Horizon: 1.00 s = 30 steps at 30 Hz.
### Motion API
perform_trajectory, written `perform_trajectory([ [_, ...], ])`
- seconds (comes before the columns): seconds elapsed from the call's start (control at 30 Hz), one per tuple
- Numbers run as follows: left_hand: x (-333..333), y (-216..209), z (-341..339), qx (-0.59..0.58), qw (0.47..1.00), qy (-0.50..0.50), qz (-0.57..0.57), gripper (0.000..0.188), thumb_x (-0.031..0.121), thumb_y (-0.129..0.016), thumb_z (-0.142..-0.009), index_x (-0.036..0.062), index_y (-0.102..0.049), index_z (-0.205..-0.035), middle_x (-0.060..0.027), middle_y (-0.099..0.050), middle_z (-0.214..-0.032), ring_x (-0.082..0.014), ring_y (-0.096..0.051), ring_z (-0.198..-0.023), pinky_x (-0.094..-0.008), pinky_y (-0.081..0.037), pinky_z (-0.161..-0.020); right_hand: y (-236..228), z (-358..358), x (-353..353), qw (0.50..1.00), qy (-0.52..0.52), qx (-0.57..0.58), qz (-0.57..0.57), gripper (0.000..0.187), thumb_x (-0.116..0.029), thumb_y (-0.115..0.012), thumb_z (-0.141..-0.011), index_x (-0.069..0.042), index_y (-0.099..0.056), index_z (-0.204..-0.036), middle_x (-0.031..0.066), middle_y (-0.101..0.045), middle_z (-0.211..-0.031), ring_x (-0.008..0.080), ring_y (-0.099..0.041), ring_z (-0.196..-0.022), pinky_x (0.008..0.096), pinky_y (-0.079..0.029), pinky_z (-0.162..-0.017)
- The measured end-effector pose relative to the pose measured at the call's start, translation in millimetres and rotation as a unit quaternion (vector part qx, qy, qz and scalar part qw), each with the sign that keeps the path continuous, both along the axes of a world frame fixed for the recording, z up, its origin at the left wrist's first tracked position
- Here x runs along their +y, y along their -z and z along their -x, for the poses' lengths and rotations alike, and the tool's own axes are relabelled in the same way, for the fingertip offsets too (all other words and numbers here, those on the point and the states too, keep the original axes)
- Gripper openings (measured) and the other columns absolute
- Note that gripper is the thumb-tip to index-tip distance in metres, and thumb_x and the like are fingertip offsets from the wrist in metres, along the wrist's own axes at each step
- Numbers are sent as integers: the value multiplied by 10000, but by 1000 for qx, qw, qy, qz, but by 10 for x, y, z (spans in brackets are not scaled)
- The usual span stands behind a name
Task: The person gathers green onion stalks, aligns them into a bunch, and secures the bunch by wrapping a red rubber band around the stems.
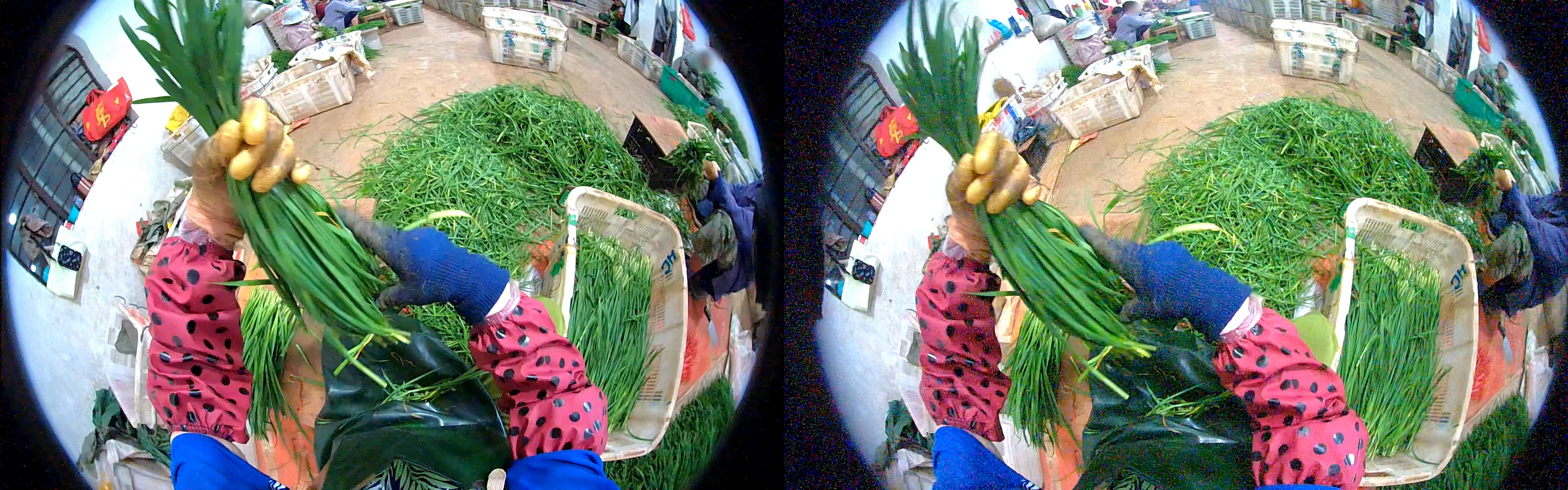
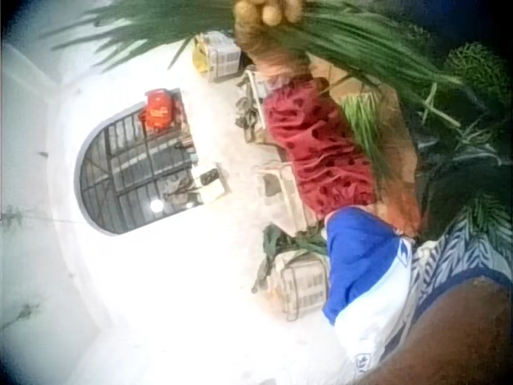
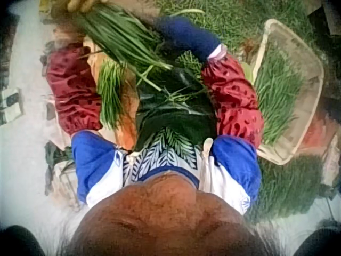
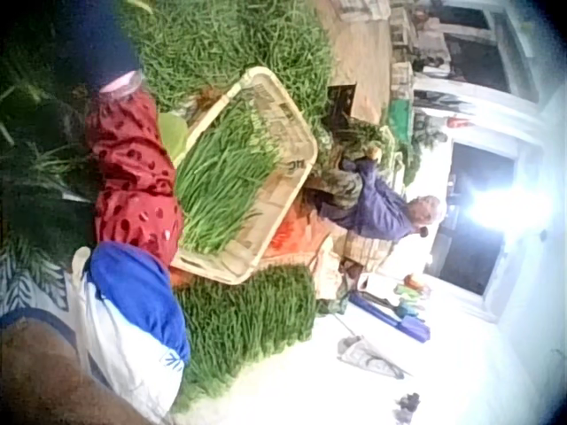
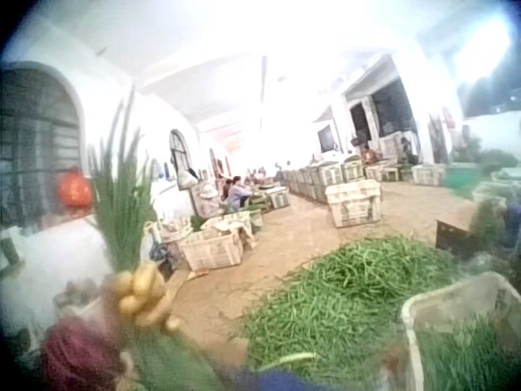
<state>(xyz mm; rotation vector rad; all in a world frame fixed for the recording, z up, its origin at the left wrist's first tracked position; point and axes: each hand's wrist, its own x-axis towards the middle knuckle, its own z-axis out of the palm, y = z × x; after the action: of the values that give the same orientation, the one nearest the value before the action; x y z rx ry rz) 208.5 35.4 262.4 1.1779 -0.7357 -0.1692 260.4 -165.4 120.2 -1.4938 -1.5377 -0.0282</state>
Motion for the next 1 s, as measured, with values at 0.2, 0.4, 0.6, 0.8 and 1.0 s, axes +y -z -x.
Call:
perform_trajectory([
  [0.2,214,-212,120,-28,997,71,30,176,273,-475,-900,138,-430,-796,132,-388,-459,-45,-413,-468,-339,-450,-761,909,201,-236,992,13,27,126,455,-234,-550,-786,-106,-430,-1206,179,-581,-763,359,-573,-682,419,-466,-602],
  [0.4,268,-164,84,-75,980,180,39,142,231,-498,-893,100,-511,-839,91,-498,-485,-59,-479,-469,-370,-468,-801,1020,102,-710,911,233,-52,337,498,-253,-602,-759,-131,-451,-1217,151,-578,-1014,320,-596,-811,394,-488,-666],
  [0.6,-14,-45,-72,-50,926,371,40,168,204,-501,-893,39,-523,-920,-28,-622,-667,-138,-567,-594,-441,-394,-924,-648,171,-125,941,-76,260,-204,879,-302,-727,-659,-68,-246,-1356,125,-508,-1183,215,-507,-1058,338,-416,-865],
  [0.8,-45,-228,-97,-71,914,400,22,146,175,-496,-883,51,-527,-953,-28,-645,-713,-151,-601,-661,-440,-374,-940,-298,311,38,981,-98,167,-20,475,-339,-523,-846,-12,-468,-1187,154,-599,-1022,225,-577,-943,342,-438,-784],
  [1.0,-49,-41,-10,-42,938,341,47,150,194,-503,-884,49,-538,-875,-18,-621,-637,-131,-561,-566,-425,-413,-900,538,460,48,916,17,393,-86,278,-262,-492,-862,-4,-585,-823,28,-532,-686,112,-507,-655,257,-431,-618],
])
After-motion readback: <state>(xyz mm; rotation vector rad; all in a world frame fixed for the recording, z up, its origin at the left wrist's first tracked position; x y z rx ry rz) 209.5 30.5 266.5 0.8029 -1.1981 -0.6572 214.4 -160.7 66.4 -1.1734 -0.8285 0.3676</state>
